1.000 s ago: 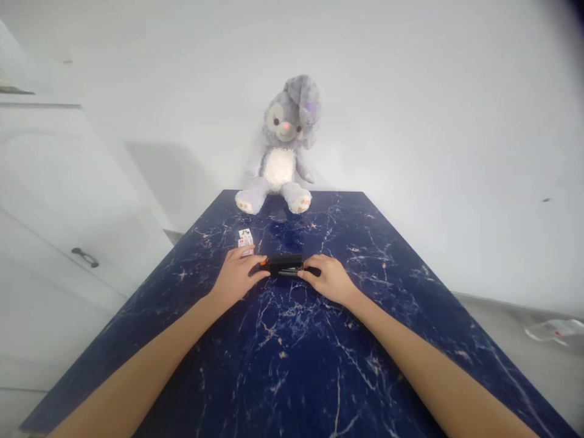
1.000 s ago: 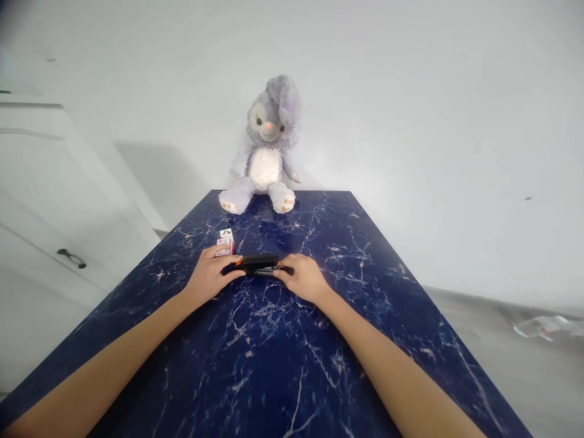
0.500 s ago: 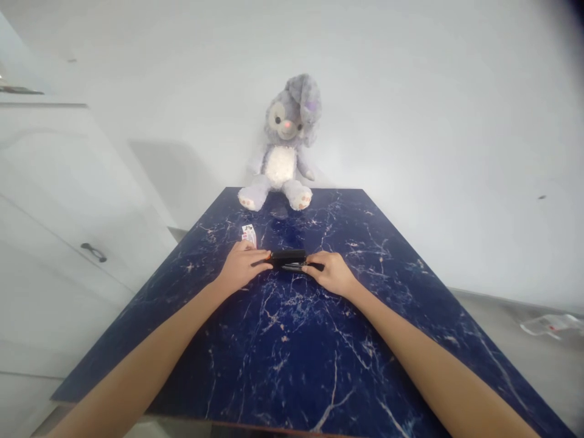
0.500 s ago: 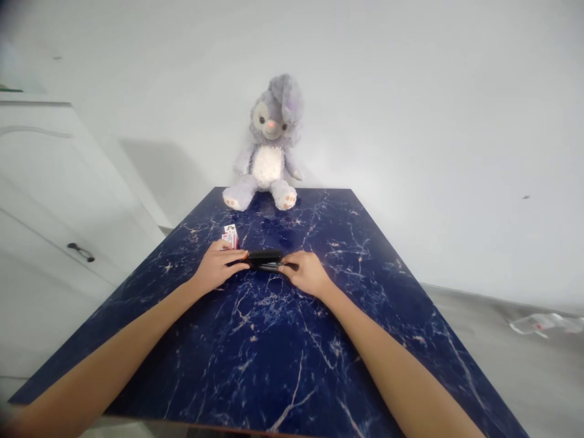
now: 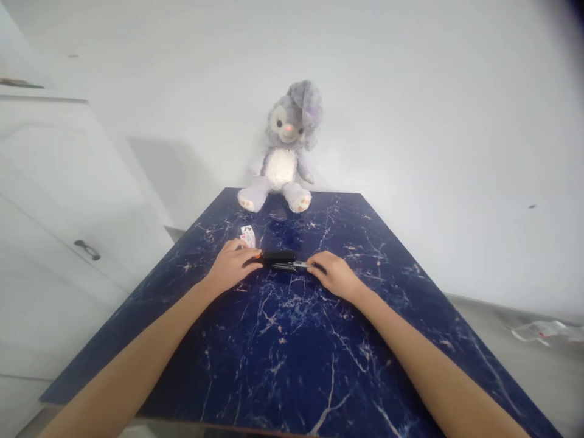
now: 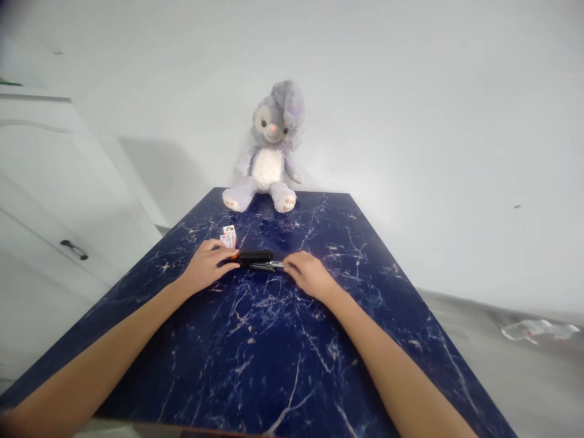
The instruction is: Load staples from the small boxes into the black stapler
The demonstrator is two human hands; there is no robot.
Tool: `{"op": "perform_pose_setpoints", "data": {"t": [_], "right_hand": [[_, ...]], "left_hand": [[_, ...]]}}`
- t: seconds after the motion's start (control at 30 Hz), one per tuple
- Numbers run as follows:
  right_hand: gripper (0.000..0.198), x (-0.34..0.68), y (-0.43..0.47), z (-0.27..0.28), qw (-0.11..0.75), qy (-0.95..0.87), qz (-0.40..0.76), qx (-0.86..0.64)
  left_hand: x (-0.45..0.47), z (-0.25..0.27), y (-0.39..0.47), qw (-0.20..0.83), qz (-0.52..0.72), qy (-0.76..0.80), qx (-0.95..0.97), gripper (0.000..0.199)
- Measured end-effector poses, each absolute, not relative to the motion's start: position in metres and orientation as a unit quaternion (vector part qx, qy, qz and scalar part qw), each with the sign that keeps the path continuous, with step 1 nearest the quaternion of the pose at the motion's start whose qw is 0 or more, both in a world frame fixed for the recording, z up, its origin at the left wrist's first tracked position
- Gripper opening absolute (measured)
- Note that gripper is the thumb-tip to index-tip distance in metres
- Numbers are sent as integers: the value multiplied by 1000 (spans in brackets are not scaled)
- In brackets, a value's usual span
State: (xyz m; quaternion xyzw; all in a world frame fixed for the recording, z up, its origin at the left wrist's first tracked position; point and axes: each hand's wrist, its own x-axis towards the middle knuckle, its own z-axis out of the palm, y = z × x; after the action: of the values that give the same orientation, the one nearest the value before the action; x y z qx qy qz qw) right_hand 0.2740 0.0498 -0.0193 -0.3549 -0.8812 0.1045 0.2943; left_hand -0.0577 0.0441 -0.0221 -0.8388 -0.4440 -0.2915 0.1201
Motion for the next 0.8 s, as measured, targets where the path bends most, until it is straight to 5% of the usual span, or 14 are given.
{"op": "perform_pose_setpoints", "data": {"t": [0.2,0.47,0.8], "right_hand": [[25,281,49,-16,258,-906,71,-328],[24,279,50,-25,270,-895,83,-345],[29,277,50,-26,266,-910,69,-312]], "left_hand": [[-54,-16,40,83,-308,-449,-835,33],[-64,-24,50,39,-353,-640,-681,47],[-65,-32,50,-110,-478,-584,-647,54]]}}
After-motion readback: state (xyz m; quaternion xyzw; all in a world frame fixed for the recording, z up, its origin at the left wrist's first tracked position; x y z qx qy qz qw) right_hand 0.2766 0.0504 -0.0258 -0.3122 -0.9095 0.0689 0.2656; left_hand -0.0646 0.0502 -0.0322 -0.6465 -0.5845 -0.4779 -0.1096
